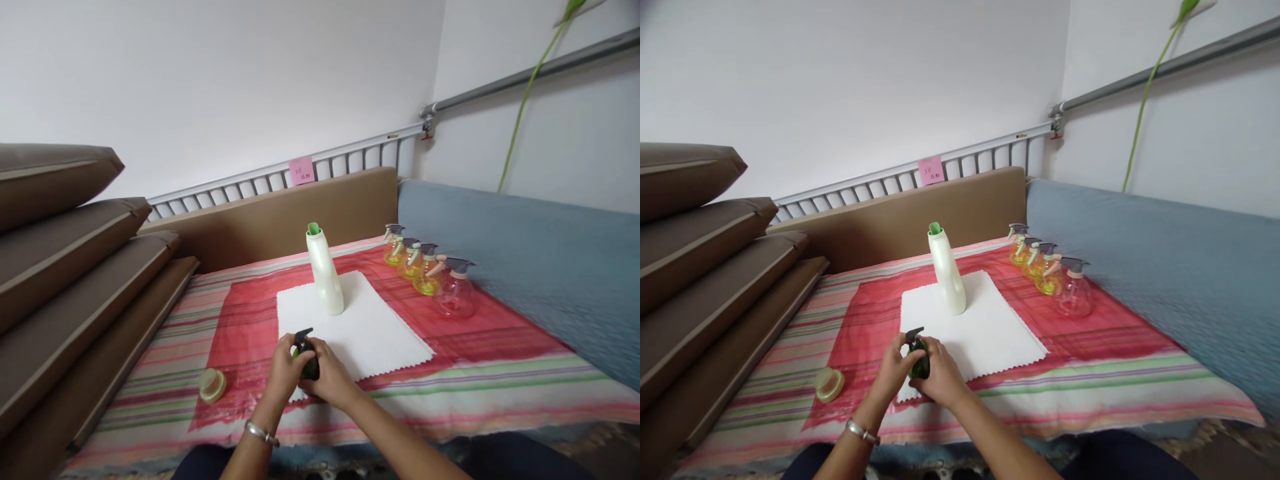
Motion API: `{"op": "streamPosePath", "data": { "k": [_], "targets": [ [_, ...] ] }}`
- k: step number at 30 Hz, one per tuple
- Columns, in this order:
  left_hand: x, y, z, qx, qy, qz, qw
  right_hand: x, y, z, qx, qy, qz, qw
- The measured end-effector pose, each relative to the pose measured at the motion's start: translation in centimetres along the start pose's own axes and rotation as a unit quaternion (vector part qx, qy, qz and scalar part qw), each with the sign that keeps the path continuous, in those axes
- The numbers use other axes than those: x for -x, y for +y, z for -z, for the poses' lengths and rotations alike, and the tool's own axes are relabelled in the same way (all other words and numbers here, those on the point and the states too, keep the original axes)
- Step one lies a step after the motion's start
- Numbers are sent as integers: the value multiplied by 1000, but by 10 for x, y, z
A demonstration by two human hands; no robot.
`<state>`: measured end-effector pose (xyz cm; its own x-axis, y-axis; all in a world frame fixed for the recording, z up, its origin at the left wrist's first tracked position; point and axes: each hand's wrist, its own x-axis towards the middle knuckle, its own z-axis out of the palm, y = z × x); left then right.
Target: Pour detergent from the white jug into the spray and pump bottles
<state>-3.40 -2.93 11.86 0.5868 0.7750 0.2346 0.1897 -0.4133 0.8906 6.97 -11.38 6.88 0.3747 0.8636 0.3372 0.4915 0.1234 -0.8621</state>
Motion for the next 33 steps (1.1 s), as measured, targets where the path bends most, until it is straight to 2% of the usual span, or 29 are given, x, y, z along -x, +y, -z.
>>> {"op": "streamPosePath", "data": {
  "k": [2,4,8,10,16,18,20,24,28,33],
  "targets": [
    [0,0,3,18,-34,-6,999,0,-1,1,1,0,0,1000],
    [1,0,4,30,-42,-9,999,0,-3,2,1,-3,1,1000],
    [3,-1,2,23,21,-3,999,0,-6,3,2,-8,0,1000],
    [4,-2,3,23,28,0,999,-1,-6,3,3,-7,-2,1000],
    [6,-1,7,86,-47,-21,995,0,-2,1,4,-5,-3,1000],
    [4,-1,4,78,-28,-19,996,0,-1,0,6,-6,-5,1000],
    [2,-3,3,45,19,-12,999,0,-1,0,9,-6,-4,1000],
    [0,-16,15,10,70,-15,997,0,-3,2,14,-5,3,1000],
    [5,-20,24,7,81,-14,997,0,-4,2,14,-7,9,1000],
    [7,-4,3,1,59,-43,997,-2,-1,0,15,-9,1,1000]
  ]
}}
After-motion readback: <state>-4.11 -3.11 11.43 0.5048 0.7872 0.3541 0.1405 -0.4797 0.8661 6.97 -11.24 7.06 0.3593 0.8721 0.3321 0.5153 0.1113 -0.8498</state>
